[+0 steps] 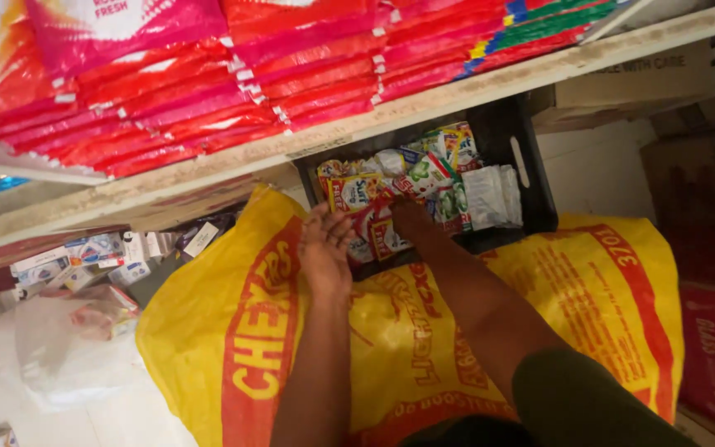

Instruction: Organizing and restocking laundry detergent sachets on grocery store shelves.

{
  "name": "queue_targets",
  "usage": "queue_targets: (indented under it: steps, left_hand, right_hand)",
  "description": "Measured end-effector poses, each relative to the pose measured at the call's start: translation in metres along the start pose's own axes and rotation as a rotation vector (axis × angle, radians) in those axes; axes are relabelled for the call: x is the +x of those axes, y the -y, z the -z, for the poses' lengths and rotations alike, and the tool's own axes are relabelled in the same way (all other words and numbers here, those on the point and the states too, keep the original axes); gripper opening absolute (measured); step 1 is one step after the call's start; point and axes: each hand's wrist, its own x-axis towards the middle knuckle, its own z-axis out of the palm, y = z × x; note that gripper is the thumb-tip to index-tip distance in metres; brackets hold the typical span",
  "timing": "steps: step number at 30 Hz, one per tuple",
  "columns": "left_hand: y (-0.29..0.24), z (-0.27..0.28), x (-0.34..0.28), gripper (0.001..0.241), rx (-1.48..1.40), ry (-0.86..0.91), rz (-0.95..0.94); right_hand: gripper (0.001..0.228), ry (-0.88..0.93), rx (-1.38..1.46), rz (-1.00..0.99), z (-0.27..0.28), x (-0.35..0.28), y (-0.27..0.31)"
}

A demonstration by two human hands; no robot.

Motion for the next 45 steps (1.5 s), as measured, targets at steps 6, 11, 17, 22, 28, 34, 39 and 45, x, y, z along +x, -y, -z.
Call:
queue_targets:
  steps: [6, 11, 17, 22, 28, 34, 39, 45]
  left_hand:
    - [-0.011, -0.016, -0.010, 0.026, -0.012, 0.040, -0.031]
    - [-0.012, -0.019, -0.012, 0.026, 0.022, 0.019, -0.029]
    - [-0.011, -0.020, -0.011, 0.025, 0.015, 0.040, -0.030]
    - [-0.006, -0.020, -0.003, 0.022, 0.026, 0.007, -0.025]
    - [0.002, -0.008, 0.000, 0.024, 0.149, -0.034, -0.020]
    - [-0.024, -0.033, -0.035, 0.039, 0.488, 0.104, -0.021]
    - [-0.035, -0.065, -0.085, 0.033, 0.508, 0.427, 0.186]
    - [-0.007, -0.074, -0.086, 0.023, 0.486, 0.542, -0.061]
  right_hand:
    - [0.024, 0.039, -0.025, 0.019, -0.001, 0.014, 0.015]
    - [0.026, 0.038, -0.059, 0.034, -0.008, 0.041, 0.013]
    - [0.029, 0.065, -0.086, 0.030, -0.023, 0.043, 0.009]
    - [0.031, 0.083, -0.117, 0.011, -0.043, 0.039, -0.014]
    - [0.024, -0.107, 0.516, 0.097, 0.031, -0.032, -0.033]
    - [0.028, -0.218, 1.053, 0.145, 0.184, -0.170, 0.005]
    - [0.027, -0.352, 1.650, 0.020, 0.219, -0.227, 0.020]
    - [0.018, -0.529, 1.868, 0.136, 0.192, -0.231, 0.018]
